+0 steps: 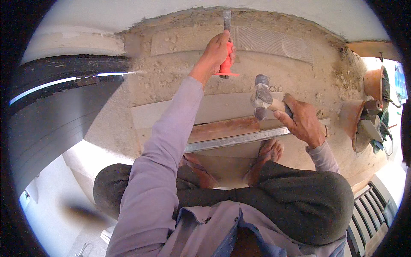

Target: The person is installing ceramic tiles on a floor. They use a hammer and a red rubber mallet to tap the tiles into place, ensuring they are level and properly set in the adhesive. A spirit level is used to check the alignment of the tiles.

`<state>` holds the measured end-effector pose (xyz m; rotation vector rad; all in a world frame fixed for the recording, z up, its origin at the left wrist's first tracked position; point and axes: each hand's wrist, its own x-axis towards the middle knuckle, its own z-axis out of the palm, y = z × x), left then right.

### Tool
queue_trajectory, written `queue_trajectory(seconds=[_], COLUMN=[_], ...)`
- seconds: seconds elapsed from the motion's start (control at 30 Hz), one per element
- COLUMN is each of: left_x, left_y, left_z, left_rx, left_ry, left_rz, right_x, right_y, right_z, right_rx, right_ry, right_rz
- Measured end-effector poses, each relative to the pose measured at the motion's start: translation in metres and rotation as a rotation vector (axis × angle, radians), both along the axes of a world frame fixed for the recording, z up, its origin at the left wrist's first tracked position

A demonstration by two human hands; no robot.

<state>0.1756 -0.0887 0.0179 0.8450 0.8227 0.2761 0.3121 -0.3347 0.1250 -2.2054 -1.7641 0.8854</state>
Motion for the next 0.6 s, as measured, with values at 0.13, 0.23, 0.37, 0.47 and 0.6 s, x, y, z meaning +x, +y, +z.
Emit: queue_trajectory(seconds=[0.13, 0.23, 0.37, 0.47, 0.6], left_x=[0.0, 0.002, -0.002, -0.007, -0.01], left_y=[-0.001, -0.002, 0.001, 0.007, 0.011], left_z=[0.01, 0.014, 0.014, 0.013, 0.017], left_rx=[0.012, -0.011, -0.022, -0.081, -0.068], left_ry=[0.033, 0.038, 0.04, 0.004, -0.069], left_rz=[0.041, 0.06, 0.054, 0.042, -0.026], right_x=[-0.001, -0.001, -0.004, -0.007, -0.01], right_y=[0.0, 0.005, 0.012, 0.015, 0.018], right_z=[-0.003, 0.008, 0.017, 0.023, 0.032], right_rx=[0.027, 0.027, -0.008, 0.021, 0.084], right_ry=[-0.025, -0.071, -0.102, -0.131, -0.171], right_rz=[0.088, 0.157, 0.222, 0.242, 0.294])
